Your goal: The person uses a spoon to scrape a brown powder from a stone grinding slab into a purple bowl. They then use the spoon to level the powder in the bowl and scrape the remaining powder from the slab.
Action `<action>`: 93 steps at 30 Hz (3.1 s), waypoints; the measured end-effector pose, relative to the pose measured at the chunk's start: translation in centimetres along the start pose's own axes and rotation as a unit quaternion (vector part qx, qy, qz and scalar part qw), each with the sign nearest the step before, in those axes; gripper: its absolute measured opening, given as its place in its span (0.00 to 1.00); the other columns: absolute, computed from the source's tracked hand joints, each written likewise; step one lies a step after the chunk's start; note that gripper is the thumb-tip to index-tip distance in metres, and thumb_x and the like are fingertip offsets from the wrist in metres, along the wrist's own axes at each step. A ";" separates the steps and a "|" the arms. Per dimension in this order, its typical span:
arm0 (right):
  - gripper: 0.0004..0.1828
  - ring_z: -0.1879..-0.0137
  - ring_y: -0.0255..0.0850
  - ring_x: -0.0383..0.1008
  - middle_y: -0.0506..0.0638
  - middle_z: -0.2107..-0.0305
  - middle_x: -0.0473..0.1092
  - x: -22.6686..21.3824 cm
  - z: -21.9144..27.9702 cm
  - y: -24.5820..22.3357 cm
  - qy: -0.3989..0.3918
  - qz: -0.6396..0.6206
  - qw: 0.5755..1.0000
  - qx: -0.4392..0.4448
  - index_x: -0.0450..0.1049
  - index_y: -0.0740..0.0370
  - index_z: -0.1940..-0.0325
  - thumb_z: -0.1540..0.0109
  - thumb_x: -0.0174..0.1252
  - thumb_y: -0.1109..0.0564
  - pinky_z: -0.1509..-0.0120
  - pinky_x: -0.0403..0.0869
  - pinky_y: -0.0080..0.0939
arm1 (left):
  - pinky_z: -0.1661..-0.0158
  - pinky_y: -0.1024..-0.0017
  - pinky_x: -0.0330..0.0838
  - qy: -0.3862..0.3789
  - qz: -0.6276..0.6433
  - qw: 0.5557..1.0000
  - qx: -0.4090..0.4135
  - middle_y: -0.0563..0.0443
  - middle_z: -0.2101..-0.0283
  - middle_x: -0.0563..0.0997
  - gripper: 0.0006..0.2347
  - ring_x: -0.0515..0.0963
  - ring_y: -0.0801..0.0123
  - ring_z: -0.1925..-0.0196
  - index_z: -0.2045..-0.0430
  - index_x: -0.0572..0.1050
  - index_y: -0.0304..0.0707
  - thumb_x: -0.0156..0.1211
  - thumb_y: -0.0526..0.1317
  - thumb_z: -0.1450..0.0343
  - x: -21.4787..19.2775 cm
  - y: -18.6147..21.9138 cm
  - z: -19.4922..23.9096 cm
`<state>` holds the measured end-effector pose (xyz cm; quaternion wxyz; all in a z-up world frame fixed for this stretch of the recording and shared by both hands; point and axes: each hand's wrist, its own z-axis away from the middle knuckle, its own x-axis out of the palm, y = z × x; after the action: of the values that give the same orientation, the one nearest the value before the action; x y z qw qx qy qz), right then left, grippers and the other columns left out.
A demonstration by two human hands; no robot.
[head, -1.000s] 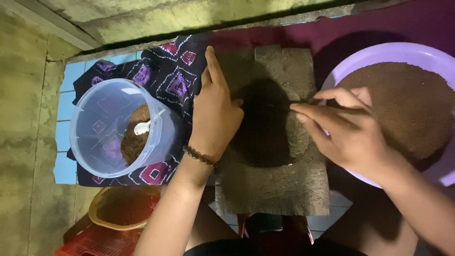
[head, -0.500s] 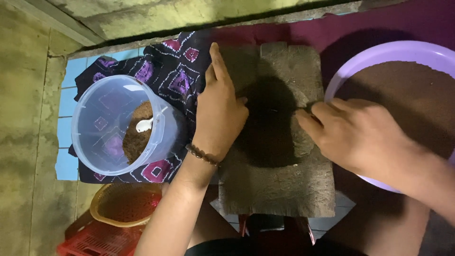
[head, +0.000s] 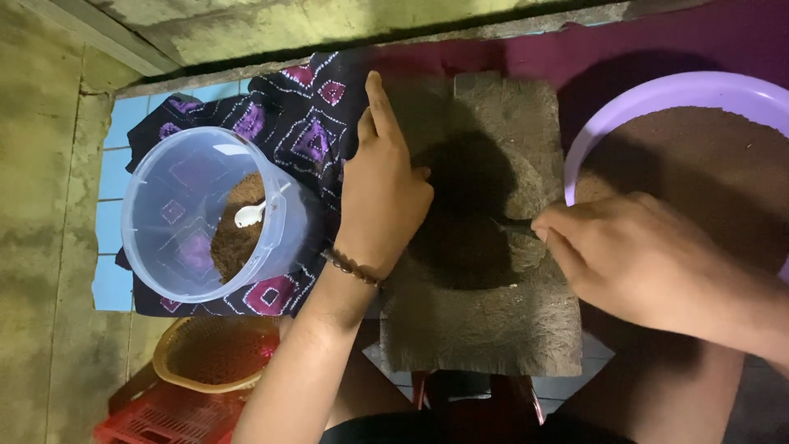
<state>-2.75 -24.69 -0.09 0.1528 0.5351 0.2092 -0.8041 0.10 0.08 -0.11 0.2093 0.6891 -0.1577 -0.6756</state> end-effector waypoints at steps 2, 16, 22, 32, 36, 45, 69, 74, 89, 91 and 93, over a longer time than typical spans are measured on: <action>0.10 0.79 0.43 0.76 0.51 0.81 0.71 0.2 -0.2 0.2 0.045 -0.041 0.998 -0.009 0.76 0.43 0.63 0.32 0.49 0.45 0.70 0.71 0.50 | 0.66 0.45 0.78 -0.001 0.002 1.000 0.001 0.19 0.29 0.59 0.46 0.82 0.28 0.64 0.28 0.34 0.34 0.64 0.29 0.36 -0.1 0.0 0.1; 0.14 0.62 0.39 0.82 0.46 0.65 0.82 3.3 -1.3 -0.9 0.298 -0.194 0.926 -0.129 0.84 0.57 0.58 0.33 0.56 0.49 0.61 0.76 0.40 | 0.71 0.50 0.77 0.007 0.000 1.000 0.001 0.21 0.31 0.62 0.46 0.83 0.35 0.71 0.28 0.36 0.33 0.63 0.28 0.37 -0.2 0.3 0.2; 0.10 0.58 0.33 0.82 0.44 0.63 0.82 3.1 -0.5 -1.5 0.304 -0.260 0.912 -0.092 0.84 0.54 0.60 0.41 0.68 0.49 0.67 0.78 0.36 | 0.71 0.48 0.77 -0.003 0.004 1.000 -0.006 0.20 0.29 0.59 0.46 0.82 0.31 0.68 0.28 0.34 0.36 0.63 0.29 0.37 -0.3 0.3 0.2; 0.16 0.83 0.44 0.73 0.56 0.87 0.72 4.3 -0.1 -3.1 0.399 -0.163 0.901 -0.042 0.83 0.62 0.62 0.30 0.60 0.48 0.79 0.69 0.34 | 0.56 0.38 0.81 0.009 -0.054 0.998 -0.004 0.18 0.36 0.66 0.48 0.79 0.21 0.50 0.26 0.35 0.29 0.68 0.30 0.35 -0.6 1.1 1.2; 0.15 0.87 0.45 0.69 0.51 0.94 0.66 4.8 0.3 -3.3 0.400 -0.197 0.895 -0.012 0.81 0.65 0.64 0.30 0.59 0.52 0.78 0.69 0.37 | 0.60 0.46 0.84 0.019 -0.094 0.995 0.000 0.22 0.39 0.69 0.48 0.82 0.29 0.53 0.26 0.35 0.30 0.68 0.31 0.35 0.3 0.3 1.1; 0.25 0.75 0.51 0.75 0.48 0.90 0.70 3.8 1.2 -4.4 0.358 -0.297 0.884 0.051 0.74 0.48 0.82 0.30 0.55 0.44 0.63 0.73 0.48 | 0.62 0.51 0.85 0.036 -0.126 0.991 -0.001 0.27 0.43 0.72 0.44 0.84 0.36 0.56 0.26 0.38 0.28 0.62 0.29 0.35 0.6 0.1 1.4; 0.13 0.76 0.30 0.58 0.48 0.86 0.70 6.0 0.4 -3.9 0.445 -0.548 0.704 0.079 0.79 0.56 0.67 0.30 0.56 0.54 0.68 0.60 0.30 | 0.57 0.49 0.83 -0.001 -0.115 0.993 -0.010 0.27 0.43 0.70 0.42 0.83 0.34 0.54 0.25 0.35 0.26 0.54 0.27 0.34 0.2 0.1 1.0; 0.13 0.79 0.28 0.55 0.47 0.87 0.66 5.5 1.2 -3.6 0.444 -0.597 0.663 0.080 0.78 0.57 0.66 0.29 0.56 0.53 0.72 0.59 0.25 | 0.56 0.49 0.82 -0.009 -0.120 0.993 -0.012 0.28 0.43 0.70 0.42 0.82 0.34 0.52 0.26 0.36 0.26 0.55 0.28 0.34 -0.2 0.5 1.2; 0.10 0.82 0.32 0.64 0.52 0.89 0.67 7.6 0.5 -1.5 0.427 -0.685 0.582 0.099 0.80 0.59 0.69 0.35 0.60 0.55 0.77 0.70 0.30 | 0.49 0.45 0.79 -0.009 -0.154 0.988 -0.007 0.27 0.45 0.73 0.52 0.81 0.31 0.48 0.26 0.38 0.26 0.75 0.38 0.38 0.7 0.0 0.1; 0.08 0.80 0.29 0.67 0.50 0.86 0.70 8.6 -0.3 -1.1 0.409 -0.699 0.577 0.103 0.81 0.59 0.67 0.36 0.60 0.56 0.72 0.72 0.26 | 0.47 0.45 0.78 -0.019 -0.151 0.988 -0.017 0.27 0.44 0.74 0.53 0.81 0.33 0.46 0.26 0.37 0.26 0.76 0.41 0.37 1.0 -0.6 -0.8; 0.08 0.79 0.31 0.67 0.51 0.87 0.69 9.0 -0.7 -0.8 0.421 -0.692 0.580 0.086 0.81 0.60 0.66 0.36 0.59 0.57 0.73 0.73 0.28 | 0.45 0.45 0.77 -0.025 -0.162 0.986 -0.014 0.26 0.43 0.74 0.52 0.80 0.33 0.44 0.26 0.37 0.25 0.76 0.42 0.37 0.3 0.7 0.0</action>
<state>-6.00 -23.88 -8.51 -0.6020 0.5172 0.4870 -0.3646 0.12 -0.69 -0.04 0.1029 0.6853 -0.0400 -0.7198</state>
